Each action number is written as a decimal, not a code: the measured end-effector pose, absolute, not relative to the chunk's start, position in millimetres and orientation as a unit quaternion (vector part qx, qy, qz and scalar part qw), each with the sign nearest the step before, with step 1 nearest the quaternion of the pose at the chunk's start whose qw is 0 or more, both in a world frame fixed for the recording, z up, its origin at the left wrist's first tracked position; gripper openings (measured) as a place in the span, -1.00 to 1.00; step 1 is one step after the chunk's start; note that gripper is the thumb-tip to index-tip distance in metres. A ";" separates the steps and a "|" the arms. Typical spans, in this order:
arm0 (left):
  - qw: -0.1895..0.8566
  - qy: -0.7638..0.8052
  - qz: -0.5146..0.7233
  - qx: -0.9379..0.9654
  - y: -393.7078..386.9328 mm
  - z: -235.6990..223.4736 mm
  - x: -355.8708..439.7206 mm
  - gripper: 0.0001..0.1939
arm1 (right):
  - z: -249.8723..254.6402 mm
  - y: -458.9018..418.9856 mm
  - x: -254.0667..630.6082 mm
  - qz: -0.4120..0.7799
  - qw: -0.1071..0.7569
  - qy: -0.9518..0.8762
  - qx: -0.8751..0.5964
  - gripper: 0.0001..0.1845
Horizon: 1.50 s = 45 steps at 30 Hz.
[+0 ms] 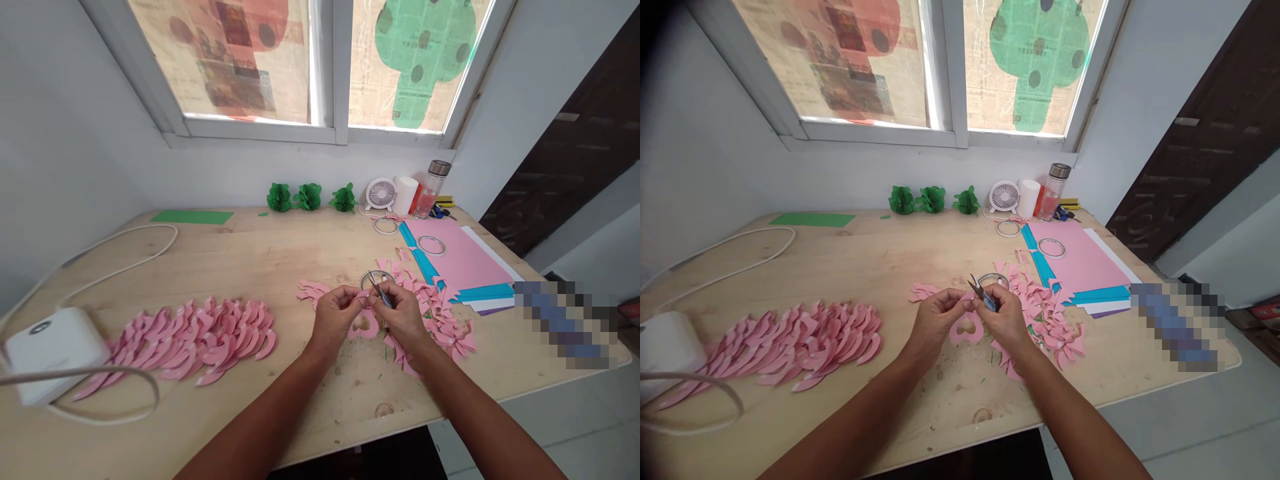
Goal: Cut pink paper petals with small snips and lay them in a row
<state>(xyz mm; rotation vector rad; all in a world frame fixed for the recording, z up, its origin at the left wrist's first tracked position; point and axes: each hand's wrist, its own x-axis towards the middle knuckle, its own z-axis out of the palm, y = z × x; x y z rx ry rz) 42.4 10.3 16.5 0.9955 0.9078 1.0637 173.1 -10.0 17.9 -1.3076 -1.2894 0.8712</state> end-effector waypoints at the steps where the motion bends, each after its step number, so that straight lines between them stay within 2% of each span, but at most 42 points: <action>1: 0.654 0.400 0.469 0.438 10.2 16.6 42.3 -0.72 | 17.6 -9.9 173.2 0.365 0.523 -0.537 -0.552 -0.85; 19: 0.660 0.391 0.454 0.453 10.3 18.4 41.9 -0.73 | 13.3 -9.6 175.1 0.338 0.512 -0.549 -0.567 -0.86; 45: 0.565 0.420 0.469 0.534 10.9 15.1 38.6 -0.83 | 15.5 -11.2 173.8 0.354 0.508 -0.551 -0.559 -0.83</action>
